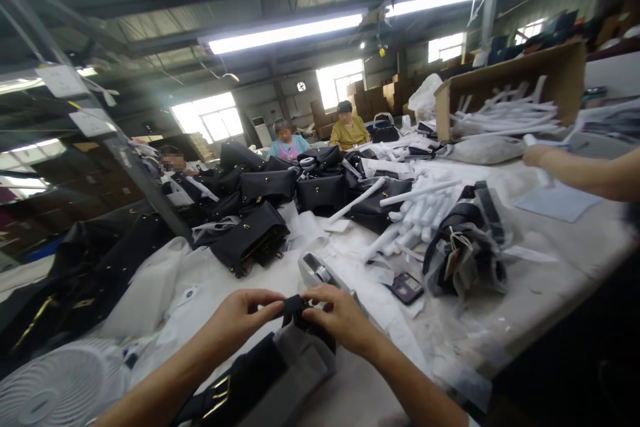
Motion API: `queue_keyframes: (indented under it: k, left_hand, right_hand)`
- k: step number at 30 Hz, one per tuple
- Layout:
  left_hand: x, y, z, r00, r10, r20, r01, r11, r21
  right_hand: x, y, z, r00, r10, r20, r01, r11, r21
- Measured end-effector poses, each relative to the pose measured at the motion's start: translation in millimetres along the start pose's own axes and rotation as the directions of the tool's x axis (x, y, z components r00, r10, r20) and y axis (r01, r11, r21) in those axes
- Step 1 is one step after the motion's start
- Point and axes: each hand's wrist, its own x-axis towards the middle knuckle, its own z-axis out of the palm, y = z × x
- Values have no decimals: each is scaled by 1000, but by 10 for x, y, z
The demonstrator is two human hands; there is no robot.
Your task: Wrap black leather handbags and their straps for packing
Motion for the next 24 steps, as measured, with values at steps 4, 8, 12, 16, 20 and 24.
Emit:
queue_keyframes:
  k: [4, 8, 12, 16, 20, 24]
  left_hand:
    - [9, 93, -13, 1000, -15, 12, 14, 997, 74]
    - [-25, 121, -33, 997, 19, 79, -35, 978, 207]
    - [-70, 131, -30, 997, 44, 64, -66, 909, 411]
    - [-97, 210, 16, 988, 100, 119, -143, 883, 447]
    - [-122, 333, 61, 981, 82, 173, -154, 877, 456]
    - [-159, 440, 82, 985, 64, 162, -147, 808, 570]
  right_hand:
    - [-71, 7, 29, 998, -19, -59, 23, 998, 57]
    - [-183, -43, 84, 994, -47, -102, 49, 999, 17]
    - [-282, -83, 109, 989, -48, -141, 46, 999, -23]
    - [-356, -93, 129, 989, -58, -137, 49, 997, -62]
    - [-417, -90, 175, 988, -91, -126, 81, 993, -83]
    - [-468, -82, 239, 983, -123, -135, 113, 990, -79]
